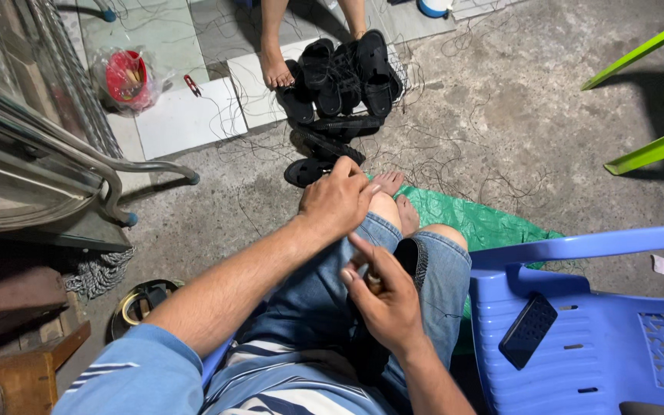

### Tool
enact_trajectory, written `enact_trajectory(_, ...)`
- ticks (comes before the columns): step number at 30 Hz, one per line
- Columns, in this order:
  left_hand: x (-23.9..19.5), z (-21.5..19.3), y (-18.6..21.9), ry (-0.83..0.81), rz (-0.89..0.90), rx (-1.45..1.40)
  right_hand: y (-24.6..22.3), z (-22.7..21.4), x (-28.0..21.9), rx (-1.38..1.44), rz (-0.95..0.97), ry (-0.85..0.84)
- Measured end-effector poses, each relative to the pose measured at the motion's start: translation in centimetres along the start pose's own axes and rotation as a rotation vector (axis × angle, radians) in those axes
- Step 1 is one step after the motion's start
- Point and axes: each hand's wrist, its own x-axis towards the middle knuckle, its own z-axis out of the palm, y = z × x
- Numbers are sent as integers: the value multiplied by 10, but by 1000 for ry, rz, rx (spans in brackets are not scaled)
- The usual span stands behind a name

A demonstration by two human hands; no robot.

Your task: The person sits on a plastic chair and hand-sews a black sandal using a needle and thread. They repeatedly push the needle through the sandal strap and pull the thread to secure the stitching.

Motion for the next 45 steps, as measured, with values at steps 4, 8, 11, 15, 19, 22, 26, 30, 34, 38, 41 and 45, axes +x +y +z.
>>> enact_trajectory(4, -1, -7, -37, -115, -53, -76, 11, -29, -22, -99, 45, 100)
enact_trajectory(8, -8, -39, -104, -136, -382, -20, 36, -70, -62, -380, 159, 262)
enact_trajectory(11, -28, -49, -108, -237, -437, 421, 57, -78, -86, -471, 225, 113)
enact_trajectory(15, -37, -34, -34, -382, -161, 207, 47, -73, -86, -319, 193, 86)
enact_trajectory(19, -39, 6, 7, -384, 563, 27, 40, -71, -82, -264, 137, -13)
enact_trajectory(22, -46, 19, 23, -403, 718, -10, 37, -85, -88, -291, 227, -168)
enact_trajectory(26, -60, 27, 26, -401, 611, -26, 31, -128, -99, -400, 519, -185)
enact_trajectory(30, -68, 22, 36, -475, 422, -76, 19, -146, -75, -510, 374, -179)
enact_trajectory(34, -67, 22, 37, -455, 314, -277, 24, -132, -53, -429, 197, -355)
enact_trajectory(38, -76, 25, 39, -465, 215, -239, 24, -126, -42, -454, 202, -448)
enact_trajectory(41, -80, 33, 32, -433, 211, -262, 28, -129, -39, -425, 228, -525)
enact_trajectory(45, -78, 23, 31, -495, 162, -423, 28, -121, -35, -510, 264, -405)
